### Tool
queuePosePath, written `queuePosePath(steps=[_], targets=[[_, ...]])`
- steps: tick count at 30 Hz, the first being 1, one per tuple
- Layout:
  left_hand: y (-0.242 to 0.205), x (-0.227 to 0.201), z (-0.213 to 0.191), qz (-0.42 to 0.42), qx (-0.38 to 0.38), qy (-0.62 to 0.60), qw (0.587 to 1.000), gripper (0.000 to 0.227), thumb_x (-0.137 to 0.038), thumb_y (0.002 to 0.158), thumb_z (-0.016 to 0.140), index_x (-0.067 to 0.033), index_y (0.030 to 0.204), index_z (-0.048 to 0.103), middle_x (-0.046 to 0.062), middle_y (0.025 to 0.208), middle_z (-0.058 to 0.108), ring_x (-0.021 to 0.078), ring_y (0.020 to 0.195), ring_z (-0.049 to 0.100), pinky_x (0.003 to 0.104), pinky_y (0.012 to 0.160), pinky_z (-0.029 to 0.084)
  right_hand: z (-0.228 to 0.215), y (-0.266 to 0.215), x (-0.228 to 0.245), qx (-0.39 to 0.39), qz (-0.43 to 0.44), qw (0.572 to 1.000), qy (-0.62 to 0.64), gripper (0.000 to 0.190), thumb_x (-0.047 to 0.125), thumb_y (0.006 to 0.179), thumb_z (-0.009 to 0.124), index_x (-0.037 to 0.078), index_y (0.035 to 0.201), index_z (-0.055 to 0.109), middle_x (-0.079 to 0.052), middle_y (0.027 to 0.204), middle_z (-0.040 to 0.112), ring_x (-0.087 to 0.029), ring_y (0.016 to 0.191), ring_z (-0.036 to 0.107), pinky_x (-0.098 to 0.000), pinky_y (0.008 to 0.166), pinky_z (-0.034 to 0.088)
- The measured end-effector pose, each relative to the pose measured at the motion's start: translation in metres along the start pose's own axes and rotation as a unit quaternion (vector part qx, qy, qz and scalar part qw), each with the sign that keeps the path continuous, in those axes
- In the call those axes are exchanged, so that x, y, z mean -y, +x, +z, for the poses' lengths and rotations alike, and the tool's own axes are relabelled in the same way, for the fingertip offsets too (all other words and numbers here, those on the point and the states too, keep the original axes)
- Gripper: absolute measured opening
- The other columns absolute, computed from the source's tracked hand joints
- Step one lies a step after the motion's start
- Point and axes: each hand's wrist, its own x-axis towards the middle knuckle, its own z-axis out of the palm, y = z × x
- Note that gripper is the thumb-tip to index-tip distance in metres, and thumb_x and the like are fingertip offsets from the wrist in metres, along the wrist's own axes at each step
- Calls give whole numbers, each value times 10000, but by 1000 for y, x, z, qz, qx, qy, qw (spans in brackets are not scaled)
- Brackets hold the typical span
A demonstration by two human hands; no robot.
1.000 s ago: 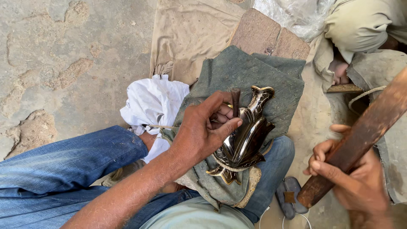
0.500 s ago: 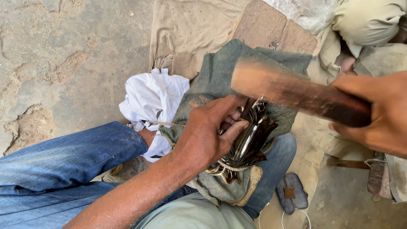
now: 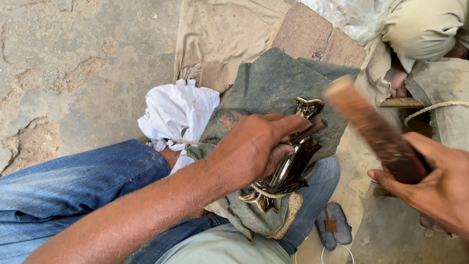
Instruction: The person sits on the floor and uses a hammer and chisel to shape and emboss a decorative metal object. They repeatedly reposition the chisel and strike it with the hammer to refine the object's surface details.
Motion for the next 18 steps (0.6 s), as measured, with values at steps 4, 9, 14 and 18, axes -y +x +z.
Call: queuePosePath(steps=[4, 9, 14, 18], targets=[[12, 6, -1, 48, 84, 30, 995, 449, -58, 892, 684, -78, 1335, 617, 172, 991, 744, 321, 843, 763, 416, 737, 615, 36, -36, -9, -67, -57, 996, 33, 322, 246, 815, 891, 118, 1062, 727, -30, 720, 647, -136, 606, 646, -268, 567, 581], [27, 12, -5, 74, 181, 45, 980, 376, -8, 993, 535, -86, 1351, 621, 136, 855, 752, 242, 748, 782, 382, 648, 621, 92, -81, 2, -228, -50, 922, 310, 376, 84, 739, 805, 7, 1071, 646, -58, 895, 712, -112, 803, 705, -307, 733, 598], [40, 7, -6, 118, 249, 49, 960, 298, -96, 949, 589, -122, 1226, 693, 116, 784, 762, 231, 724, 772, 406, 631, 597, 148, -103, 18, -316, 34, 902, 292, 352, 26, 737, 890, 1, 1025, 690, -97, 803, 726, -154, 700, 702, -293, 723, 580], [45, 6, -4, 161, 274, 75, 945, 257, -94, 954, 570, -124, 1165, 713, 121, 798, 751, 266, 729, 757, 431, 635, 581, 173, -110, -1, -231, 108, 930, 264, 388, -46, 692, 838, -45, 1043, 672, -148, 833, 722, -213, 777, 724, -392, 751, 608]])
